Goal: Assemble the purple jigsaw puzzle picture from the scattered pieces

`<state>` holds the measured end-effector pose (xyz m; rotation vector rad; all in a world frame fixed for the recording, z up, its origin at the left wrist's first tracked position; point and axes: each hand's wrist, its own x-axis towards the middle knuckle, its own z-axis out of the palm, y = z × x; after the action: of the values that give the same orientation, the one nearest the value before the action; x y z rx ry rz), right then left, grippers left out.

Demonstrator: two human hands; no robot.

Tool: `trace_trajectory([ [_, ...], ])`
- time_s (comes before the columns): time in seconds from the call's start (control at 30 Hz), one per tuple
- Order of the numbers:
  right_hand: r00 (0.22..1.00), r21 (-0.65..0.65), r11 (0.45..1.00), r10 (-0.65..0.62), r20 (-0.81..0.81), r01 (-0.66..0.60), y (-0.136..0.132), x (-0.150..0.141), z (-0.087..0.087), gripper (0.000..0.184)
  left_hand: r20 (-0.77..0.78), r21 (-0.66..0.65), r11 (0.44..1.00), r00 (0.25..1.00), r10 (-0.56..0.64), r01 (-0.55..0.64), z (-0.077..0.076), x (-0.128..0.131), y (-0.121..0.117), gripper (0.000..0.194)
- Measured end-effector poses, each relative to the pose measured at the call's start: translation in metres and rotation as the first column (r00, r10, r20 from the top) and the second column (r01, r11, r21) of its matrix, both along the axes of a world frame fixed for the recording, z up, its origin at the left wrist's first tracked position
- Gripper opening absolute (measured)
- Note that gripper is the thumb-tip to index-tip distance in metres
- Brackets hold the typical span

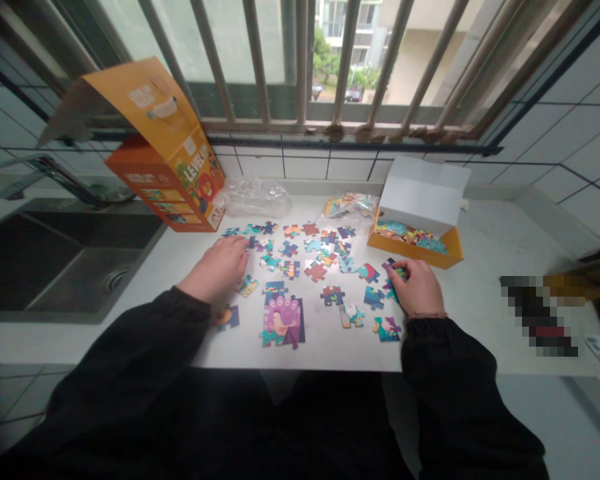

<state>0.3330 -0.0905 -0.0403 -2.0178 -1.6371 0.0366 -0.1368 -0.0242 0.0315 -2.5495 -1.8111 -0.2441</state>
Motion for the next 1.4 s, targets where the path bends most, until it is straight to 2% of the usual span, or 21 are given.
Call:
trace_trajectory([
  [0.13,1.000,-0.003,1.000,0.008,-0.011,-0.008,0.001,0.001,-0.001,0.052,-0.095,-0.066,0.996,0.994,0.046,-0.053,0.002,-0.003,0.036,0.037],
  [0.4,1.000,0.001,1.000,0.016,-0.017,-0.016,0.001,0.000,0.000,0.048,-0.041,-0.117,0.993,0.999,0.024,-0.029,-0.010,-0.024,0.066,0.034],
  [0.57,1.000,-0.007,1.000,0.014,-0.015,-0.014,0.001,0.001,-0.001,0.046,0.019,-0.143,0.990,1.000,-0.006,0.009,-0.013,-0.034,0.073,0.043],
  [0.83,1.000,0.004,1.000,0.016,-0.012,-0.016,0.000,-0.001,0.001,0.046,0.104,-0.180,0.984,0.994,0.030,-0.011,-0.006,-0.038,0.084,0.040],
  [0.93,1.000,0.007,1.000,0.020,-0.012,-0.019,0.000,-0.002,0.002,0.044,0.159,-0.172,0.985,0.986,0.043,-0.016,-0.001,-0.037,0.082,0.043],
  [1.03,1.000,0.006,1.000,0.016,-0.014,-0.016,0.000,-0.003,0.002,0.043,0.251,-0.148,0.989,0.967,0.029,0.009,0.000,-0.036,0.072,0.032],
  [1.13,1.000,0.000,1.000,0.007,-0.017,-0.007,0.000,-0.003,0.003,0.040,0.435,-0.156,0.987,0.900,0.035,0.037,-0.003,-0.029,0.058,0.025],
  [1.27,0.999,0.061,0.998,-0.024,-0.042,0.026,-0.002,-0.007,0.008,0.033,0.735,-0.295,0.945,0.665,0.130,0.141,-0.004,-0.007,0.028,0.035],
  [1.4,0.998,0.211,0.975,-0.062,-0.031,0.068,-0.010,-0.019,0.024,0.028,0.856,-0.384,0.882,0.464,0.229,0.273,0.000,0.025,-0.012,0.034],
])
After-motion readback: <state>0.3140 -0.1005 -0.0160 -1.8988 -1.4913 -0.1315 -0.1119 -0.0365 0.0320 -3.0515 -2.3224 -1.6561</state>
